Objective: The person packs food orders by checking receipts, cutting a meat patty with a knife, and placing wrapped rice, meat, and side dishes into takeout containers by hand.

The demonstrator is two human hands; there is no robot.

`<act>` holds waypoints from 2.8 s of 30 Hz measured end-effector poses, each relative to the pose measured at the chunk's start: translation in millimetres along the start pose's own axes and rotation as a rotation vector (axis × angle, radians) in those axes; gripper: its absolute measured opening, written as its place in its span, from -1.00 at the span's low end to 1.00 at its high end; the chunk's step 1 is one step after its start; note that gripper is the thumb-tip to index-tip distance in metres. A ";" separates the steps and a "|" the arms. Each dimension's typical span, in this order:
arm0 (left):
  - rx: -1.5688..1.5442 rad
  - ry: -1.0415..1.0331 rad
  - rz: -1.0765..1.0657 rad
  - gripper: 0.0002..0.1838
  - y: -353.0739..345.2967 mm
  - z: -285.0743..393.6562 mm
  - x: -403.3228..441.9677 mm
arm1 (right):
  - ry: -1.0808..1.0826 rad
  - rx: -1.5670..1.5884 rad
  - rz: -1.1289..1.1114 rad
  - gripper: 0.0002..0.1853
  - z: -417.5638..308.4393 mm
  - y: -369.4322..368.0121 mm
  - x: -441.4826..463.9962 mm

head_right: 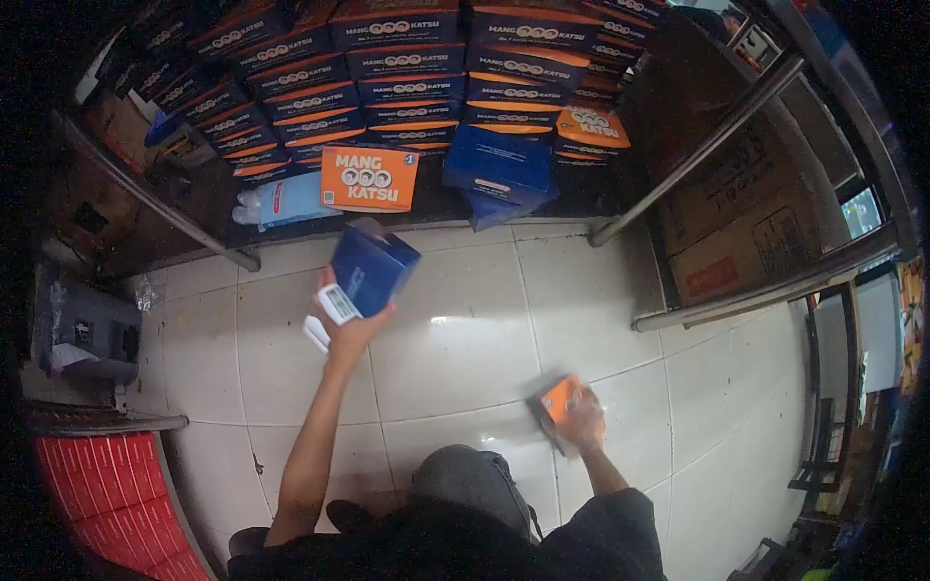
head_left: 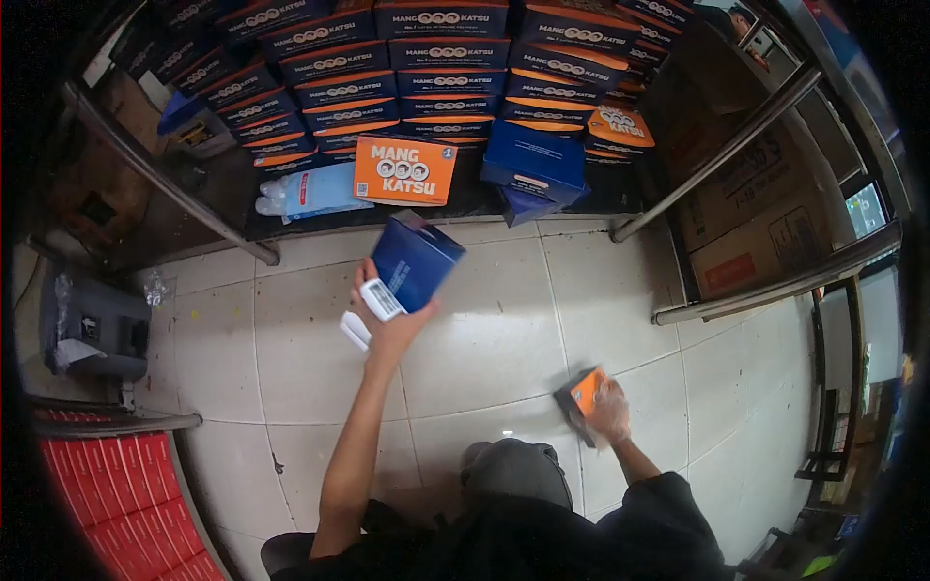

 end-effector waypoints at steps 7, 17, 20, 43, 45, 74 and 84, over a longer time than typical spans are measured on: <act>-0.100 0.207 0.069 0.31 20.5 -85.3 -30.6 | 0.421 0.234 1.014 0.10 -99.9 242.5 -15.1; -0.042 0.718 -0.195 0.40 22.5 -181.1 -105.6 | 0.560 -0.244 1.147 -0.19 -240.6 454.6 -5.5; -0.053 0.678 -0.155 0.41 38.2 -178.3 -97.1 | 0.756 -0.237 1.273 -0.27 -305.7 413.2 -30.6; 0.089 -0.270 -0.122 0.00 45.9 9.5 140.5 | 0.943 0.777 1.099 -0.69 -300.8 374.9 -46.7; 0.294 -0.394 -0.016 -0.17 36.7 30.4 155.2 | 0.964 0.583 1.107 -0.71 -316.7 371.4 -38.7; -1.358 0.319 0.463 -0.58 621.3 158.7 -216.5 | 1.379 0.268 -1.008 -0.56 -526.0 271.3 -577.3; -1.587 0.106 1.296 -0.49 741.8 193.3 -596.6 | 1.339 -0.390 -1.137 -0.71 -497.7 84.8 -921.7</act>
Point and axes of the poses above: each hand's wrist, its own x-axis towards the middle knuckle, its own y-axis out of the back of the hand, z = x × y, the point moved 8 cm from there along x, towards the middle knuckle, and after that the axes turned 9 degrees about -z, right-handed, at the moved point
